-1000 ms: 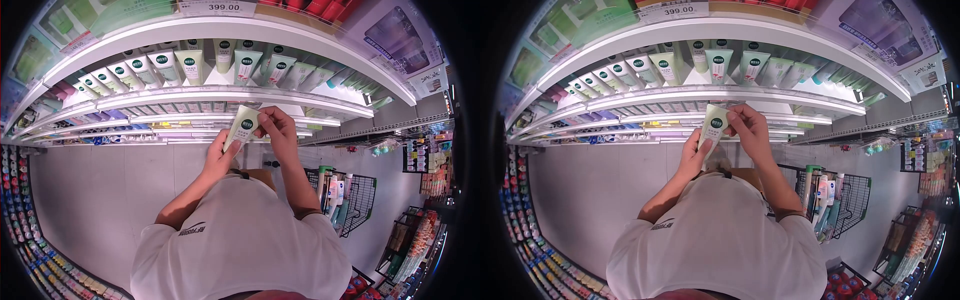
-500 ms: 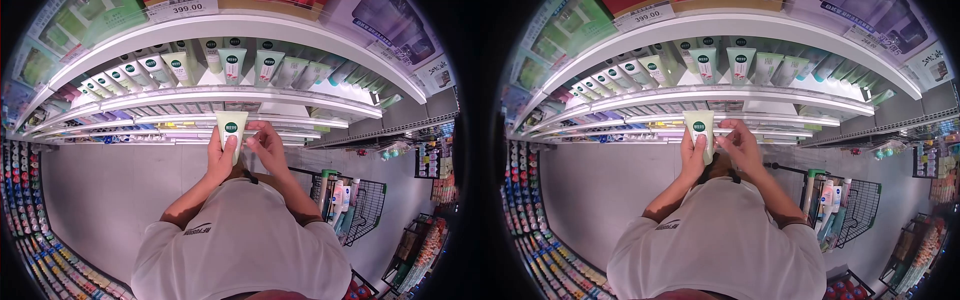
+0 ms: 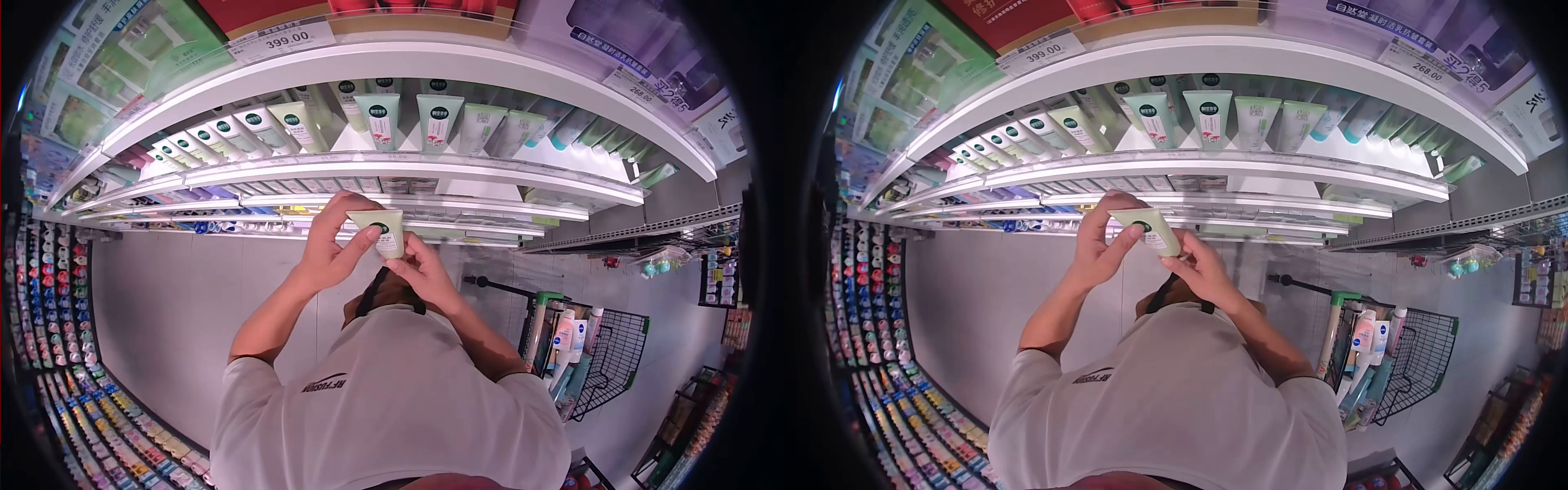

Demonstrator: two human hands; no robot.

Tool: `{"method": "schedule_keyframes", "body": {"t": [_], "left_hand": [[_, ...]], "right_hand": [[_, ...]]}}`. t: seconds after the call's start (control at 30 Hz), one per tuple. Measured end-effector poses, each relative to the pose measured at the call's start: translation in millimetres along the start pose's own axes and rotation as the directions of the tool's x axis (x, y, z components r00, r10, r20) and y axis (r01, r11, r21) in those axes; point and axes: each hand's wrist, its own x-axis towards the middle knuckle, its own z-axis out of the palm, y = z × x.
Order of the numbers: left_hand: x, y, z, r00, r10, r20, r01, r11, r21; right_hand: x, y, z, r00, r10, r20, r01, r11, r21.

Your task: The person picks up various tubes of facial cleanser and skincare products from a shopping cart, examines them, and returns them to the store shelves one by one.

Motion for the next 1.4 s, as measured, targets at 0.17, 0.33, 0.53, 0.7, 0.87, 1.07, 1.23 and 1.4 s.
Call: {"method": "schedule_keyframes", "body": {"t": [0.17, 0.33, 0.53, 0.7, 0.87, 1.07, 1.23, 1.4], "left_hand": [[24.4, 40.4, -43.0, 0.959, 0.084, 0.271, -0.180, 0.919, 0.352], [47.6, 59.1, -60.8, 0.910, 0.146, 0.389, -0.345, 0.787, 0.512], [83.1, 62.2, -95.7, 0.848, 0.474, 0.239, -0.477, 0.484, 0.733], [105.1, 44.5, -106.0, 0.777, 0.573, 0.259, -0.527, 0.368, 0.766], [110.6, 26.3, -110.3, 0.765, 0.561, 0.317, -0.558, 0.330, 0.762], [120.6, 8.2, -113.1, 0.804, 0.498, 0.324, -0.541, 0.388, 0.746], [128.7, -3.8, -112.5, 0.933, 0.277, 0.231, -0.348, 0.526, 0.776], [138.4, -20.0, -113.8, 0.931, 0.312, 0.190, -0.331, 0.497, 0.802]], "right_hand": [[14.2, -3.1, -6.5, 0.993, -0.120, 0.009, 0.120, 0.977, -0.174], [31.5, -14.0, -4.0, 0.996, -0.085, -0.019, 0.080, 0.982, -0.168], [40.1, -0.4, 0.8, 0.982, -0.159, -0.102, 0.133, 0.966, -0.222], [35.2, 25.6, 21.9, 0.984, -0.100, -0.147, 0.063, 0.970, -0.233], [31.6, 52.8, 43.4, 0.975, -0.073, -0.208, 0.030, 0.978, -0.204], [28.7, 53.9, 42.6, 0.965, -0.089, -0.245, 0.040, 0.980, -0.195], [20.9, 50.0, 32.3, 0.974, -0.035, -0.225, -0.013, 0.978, -0.208], [11.8, 45.1, 26.2, 0.965, -0.049, -0.257, -0.011, 0.974, -0.226]]}}
